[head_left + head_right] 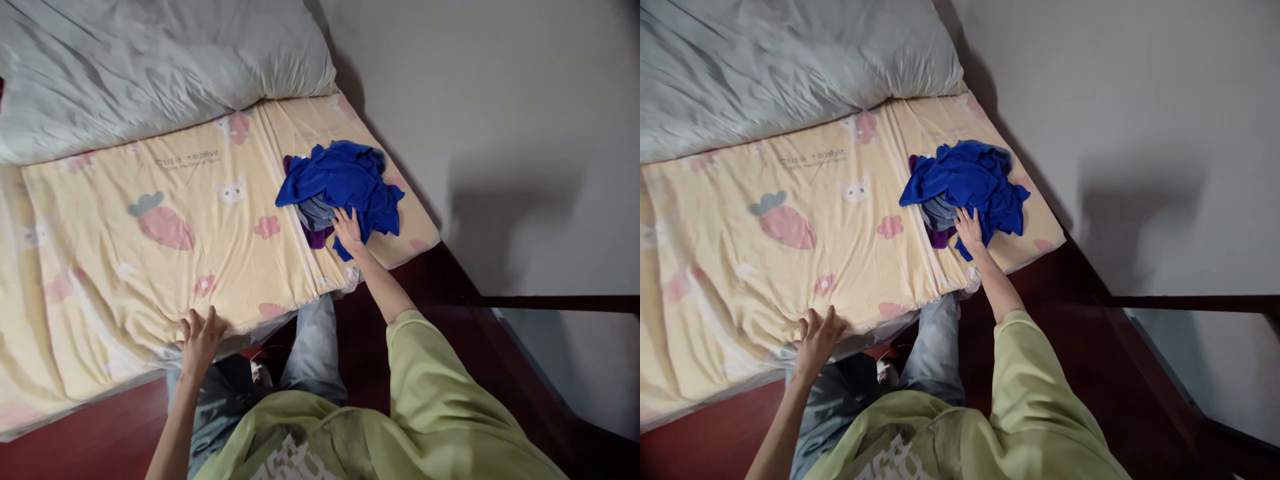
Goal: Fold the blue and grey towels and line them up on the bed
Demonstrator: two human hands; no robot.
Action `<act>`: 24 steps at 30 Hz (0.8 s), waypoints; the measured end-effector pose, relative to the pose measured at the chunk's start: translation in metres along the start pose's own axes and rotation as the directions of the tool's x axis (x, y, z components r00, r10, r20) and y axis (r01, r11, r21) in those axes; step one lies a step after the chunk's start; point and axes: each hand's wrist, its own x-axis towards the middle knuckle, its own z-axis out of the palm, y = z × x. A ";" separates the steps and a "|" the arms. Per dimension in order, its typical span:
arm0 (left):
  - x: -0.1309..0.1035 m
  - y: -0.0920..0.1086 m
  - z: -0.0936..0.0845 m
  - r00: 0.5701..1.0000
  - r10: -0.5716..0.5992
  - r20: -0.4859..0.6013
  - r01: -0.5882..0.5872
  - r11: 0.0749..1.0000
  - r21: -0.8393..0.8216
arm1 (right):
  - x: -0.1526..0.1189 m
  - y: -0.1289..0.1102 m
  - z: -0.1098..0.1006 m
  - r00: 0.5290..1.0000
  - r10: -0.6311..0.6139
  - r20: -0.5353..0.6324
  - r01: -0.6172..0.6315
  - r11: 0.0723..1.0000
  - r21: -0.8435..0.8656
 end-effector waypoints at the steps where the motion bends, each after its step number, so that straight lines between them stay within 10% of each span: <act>1: 0.000 0.001 0.000 1.000 0.012 -0.009 -0.012 1.000 0.007 | 0.000 0.009 -0.003 1.000 0.017 0.008 -0.017 1.000 -0.006; 10: 0.001 0.003 0.002 0.999 0.007 -0.043 -0.007 1.000 0.000 | -0.018 0.086 -0.012 0.989 0.134 0.058 -0.130 0.989 -0.069; 16: 0.001 0.008 -0.002 0.997 -0.010 -0.073 0.010 1.000 0.006 | -0.014 0.085 -0.028 0.979 0.118 0.164 -0.114 0.993 -0.030; 19: 0.000 0.009 0.000 0.995 -0.006 -0.098 0.006 1.000 0.000 | 0.009 0.071 -0.054 0.956 0.184 0.230 -0.197 0.980 0.039; 24: 0.002 0.005 0.004 0.994 -0.018 -0.106 0.017 1.000 -0.013 | 0.088 0.062 -0.088 0.979 0.191 -0.072 -0.183 0.978 0.105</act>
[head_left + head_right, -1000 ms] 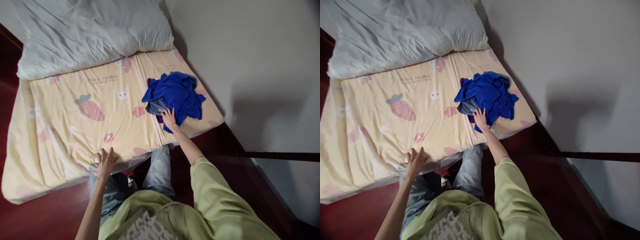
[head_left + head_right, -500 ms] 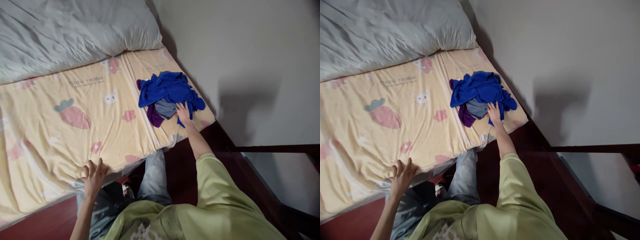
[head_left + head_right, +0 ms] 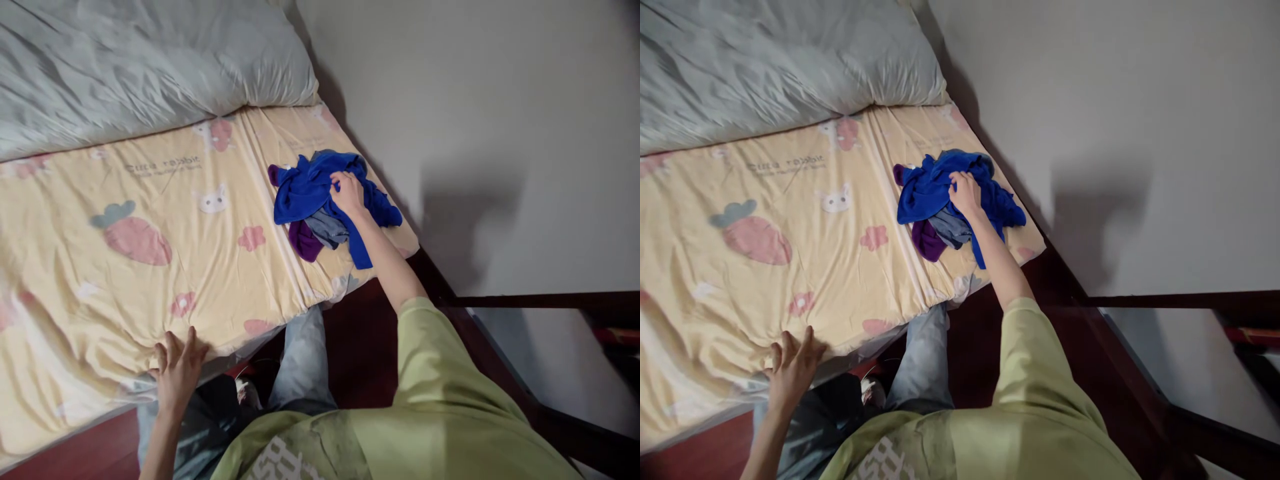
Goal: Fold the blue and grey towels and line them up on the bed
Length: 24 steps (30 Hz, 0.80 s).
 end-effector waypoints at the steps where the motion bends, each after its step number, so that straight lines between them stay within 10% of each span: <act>1: 0.001 -0.001 0.000 1.000 0.003 0.013 -0.003 1.000 -0.003 | 0.015 -0.002 0.000 1.000 0.008 -0.017 -0.008 1.000 -0.010; 7: 0.001 -0.005 0.003 0.998 -0.028 0.054 0.029 0.999 -0.034 | 0.050 0.006 0.005 0.956 0.292 -0.026 -0.291 0.955 0.052; 11: -0.002 -0.002 0.005 0.999 -0.032 -0.017 0.031 0.998 -0.057 | 0.037 0.030 -0.039 0.852 0.482 -0.205 -0.457 0.875 0.159; 18: -0.010 0.003 -0.005 0.999 -0.043 -0.031 0.040 0.994 -0.104 | 0.015 0.037 -0.227 0.501 0.561 -0.659 -0.317 0.828 0.463; 24: -0.011 -0.014 -0.016 0.998 0.016 0.053 0.002 0.949 -0.316 | -0.029 -0.024 -0.391 0.352 0.400 -0.846 0.295 0.810 0.506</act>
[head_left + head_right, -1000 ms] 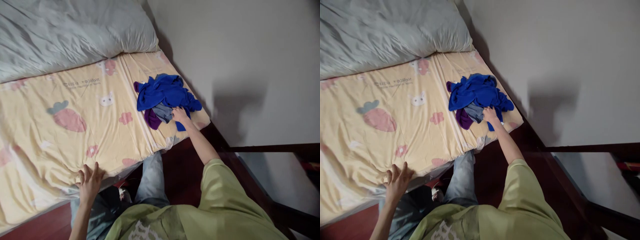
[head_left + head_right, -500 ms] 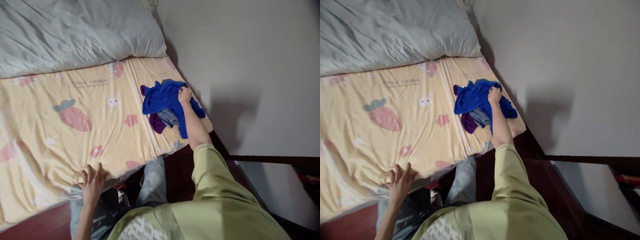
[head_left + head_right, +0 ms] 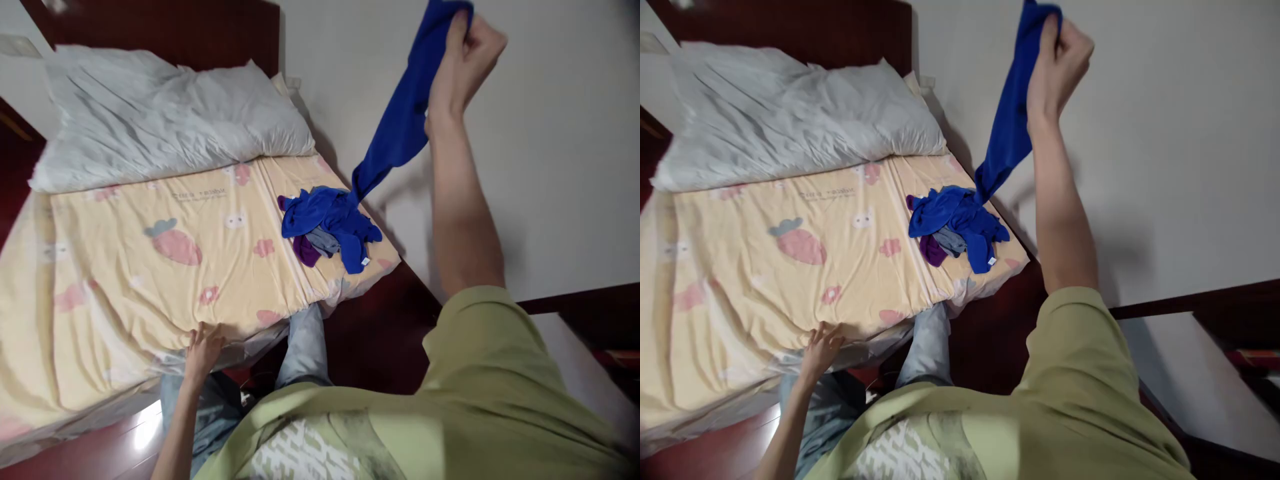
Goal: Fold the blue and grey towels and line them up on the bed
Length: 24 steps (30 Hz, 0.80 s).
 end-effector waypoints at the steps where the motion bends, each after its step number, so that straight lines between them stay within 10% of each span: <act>1: 0.002 0.000 -0.009 1.000 0.027 0.009 -0.027 0.996 -0.085 | 0.007 -0.026 -0.005 0.999 -0.029 0.036 0.025 0.992 0.123; 5: 0.000 0.021 -0.079 0.990 0.070 -0.119 -0.113 0.905 -0.410 | -0.002 -0.135 -0.017 0.937 -0.099 0.335 -0.087 0.864 0.496; 12: -0.042 0.065 -0.218 0.898 0.084 -0.431 -0.367 0.685 -0.630 | -0.109 -0.300 -0.012 0.758 -0.191 0.623 -0.403 0.613 0.679; 19: -0.062 0.044 -0.236 0.786 0.261 -0.561 -0.501 0.800 -0.330 | -0.152 -0.389 -0.008 0.657 -0.242 0.714 -0.522 0.536 0.663; 24: -0.086 0.032 -0.219 0.829 0.169 -0.534 -0.473 0.721 -0.506 | -0.148 -0.396 -0.015 0.605 -0.370 0.705 -0.431 0.592 0.681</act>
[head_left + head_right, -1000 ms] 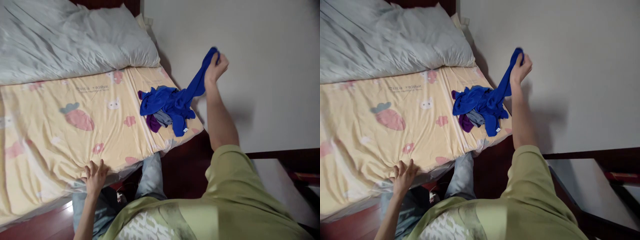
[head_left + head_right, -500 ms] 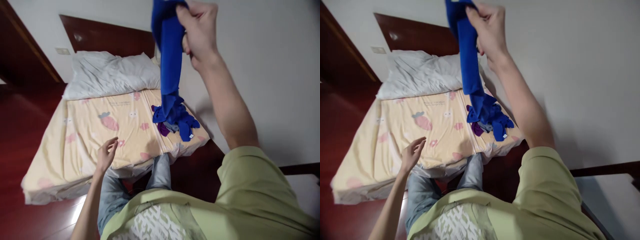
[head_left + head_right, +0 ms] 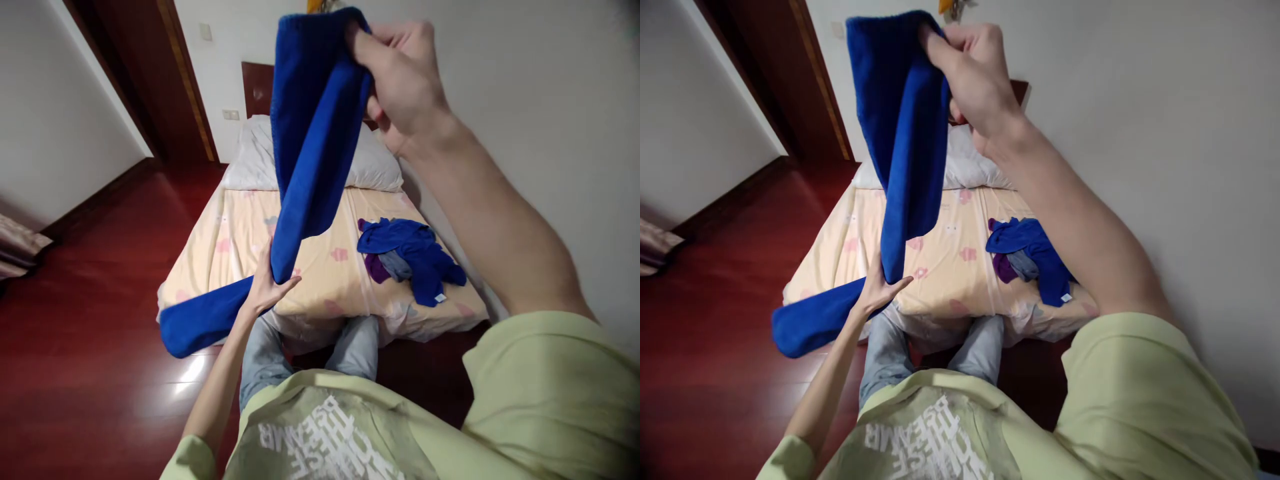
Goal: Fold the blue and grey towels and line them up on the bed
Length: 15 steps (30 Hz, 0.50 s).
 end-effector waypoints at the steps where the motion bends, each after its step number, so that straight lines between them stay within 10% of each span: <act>1: -0.006 -0.002 0.000 0.998 -0.031 0.052 0.038 0.991 -0.127 | -0.002 0.001 -0.002 0.999 -0.027 0.047 0.027 1.000 -0.003; 7: -0.011 -0.010 0.026 0.891 -0.079 0.448 0.414 0.551 -0.725 | -0.038 0.014 -0.013 0.980 -0.034 0.198 0.015 0.995 0.097; 15: 0.022 0.023 0.079 0.902 -0.035 0.431 0.386 0.515 -0.765 | -0.093 0.019 -0.043 0.979 0.145 0.145 -0.142 0.989 -0.033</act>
